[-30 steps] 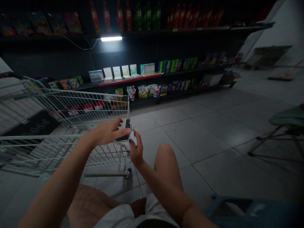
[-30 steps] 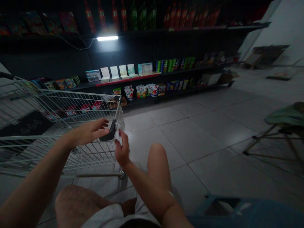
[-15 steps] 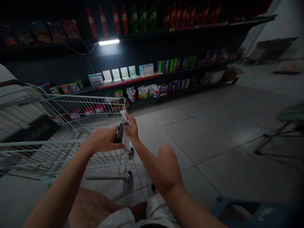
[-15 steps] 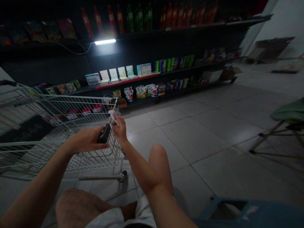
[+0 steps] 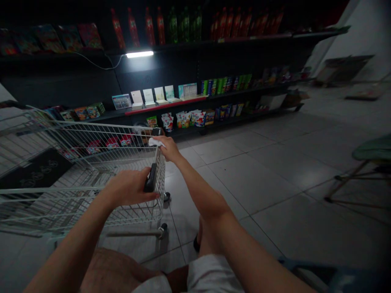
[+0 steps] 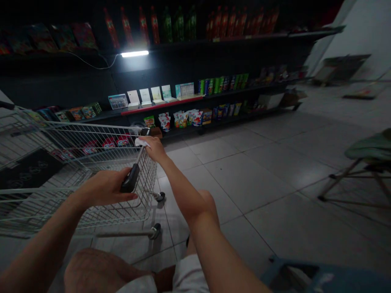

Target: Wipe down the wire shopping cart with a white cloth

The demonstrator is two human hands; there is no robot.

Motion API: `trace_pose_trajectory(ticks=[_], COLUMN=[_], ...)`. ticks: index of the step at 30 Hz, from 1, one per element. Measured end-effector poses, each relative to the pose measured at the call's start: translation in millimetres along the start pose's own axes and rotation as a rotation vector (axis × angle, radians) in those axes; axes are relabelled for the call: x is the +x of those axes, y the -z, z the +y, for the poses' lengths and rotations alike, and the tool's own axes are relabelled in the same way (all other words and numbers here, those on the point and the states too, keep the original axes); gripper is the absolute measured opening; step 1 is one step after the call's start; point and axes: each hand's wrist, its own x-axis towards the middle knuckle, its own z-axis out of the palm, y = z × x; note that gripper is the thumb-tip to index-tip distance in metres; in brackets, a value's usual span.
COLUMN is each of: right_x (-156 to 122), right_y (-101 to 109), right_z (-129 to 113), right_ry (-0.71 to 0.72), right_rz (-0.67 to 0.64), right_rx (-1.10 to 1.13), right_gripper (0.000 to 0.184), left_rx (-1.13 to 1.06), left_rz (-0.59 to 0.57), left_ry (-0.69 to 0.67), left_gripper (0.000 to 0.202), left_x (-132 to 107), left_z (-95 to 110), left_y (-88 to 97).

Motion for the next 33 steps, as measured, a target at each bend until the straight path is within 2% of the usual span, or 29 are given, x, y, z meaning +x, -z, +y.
trace_pose_trajectory(ticks=[4,6,9,12,14,15,17,20,22,25,26,28,30,31,33], right_x=[-34.9,-37.7,-8.1,27.2,30.5,24.4,1.9,-27.8,-26.2,10.0,26.8,59.5,84.2,92.0,98.7], right_y=[23.4,32.1,35.1,28.2,24.1,23.7,26.8,39.8,50.4,62.8,64.9,64.7,58.2,52.9,40.3], right_z=[-35.2,-46.2,-35.8,-12.6,-7.6,-10.1,-23.3,-49.2,-60.0,-63.0,-62.1,-58.9,-53.3,-49.2,-38.9], right_ry=[0.25,0.335,0.248,0.059,0.005,0.017,0.124,0.346,0.343,0.191,0.139,0.088,0.133,0.179,0.243], right_rz=[-0.24,-0.359,-0.423,-0.282,-0.197,-0.197,-0.289,-0.506,-0.632,-0.753,-0.716,-0.495,-0.287,-0.273,-0.385], right_rx=[0.056,0.059,-0.014,-0.1,-0.12,-0.121,-0.095,-0.003,0.027,-0.131,-0.257,-0.519,-0.636,-0.633,-0.581], right_gripper=[0.048,0.047,0.045,0.041,0.043,0.044,0.044,0.046,0.05,0.049,0.046,0.04,0.04,0.04,0.037], left_rx=[-0.002,0.006,0.022,0.022,0.022,0.025,0.034,0.048,0.056,0.067,0.071,0.072,0.069,0.07,0.082], left_rz=[0.028,0.049,0.047,0.046,0.057,0.06,0.065,0.08,0.085,0.068,0.063,0.064,0.069,0.07,0.077], left_ry=[-0.004,-0.006,0.001,0.009,0.01,0.011,0.007,-0.005,-0.005,-0.001,-0.001,-0.001,0.0,0.002,0.013], left_gripper=[0.064,0.067,0.06,0.055,0.055,0.056,0.057,0.065,0.066,0.057,0.055,0.054,0.057,0.06,0.067], left_x=[-3.9,-5.1,-4.4,-3.3,-4.2,-5.5,-9.5,-17.0,-21.2,-25.1,-25.9,-27.4,-29.0,-29.7,-31.1], left_z=[-3.1,-4.0,-3.9,-2.9,-2.3,-2.1,-1.8,-1.1,0.1,2.7,3.5,4.9,5.8,6.2,6.5], left_y=[-6.7,-8.9,-8.5,-6.4,-6.0,-6.4,-8.2,-10.8,-10.7,-8.0,-6.9,-5.2,-4.8,-5.1,-6.3])
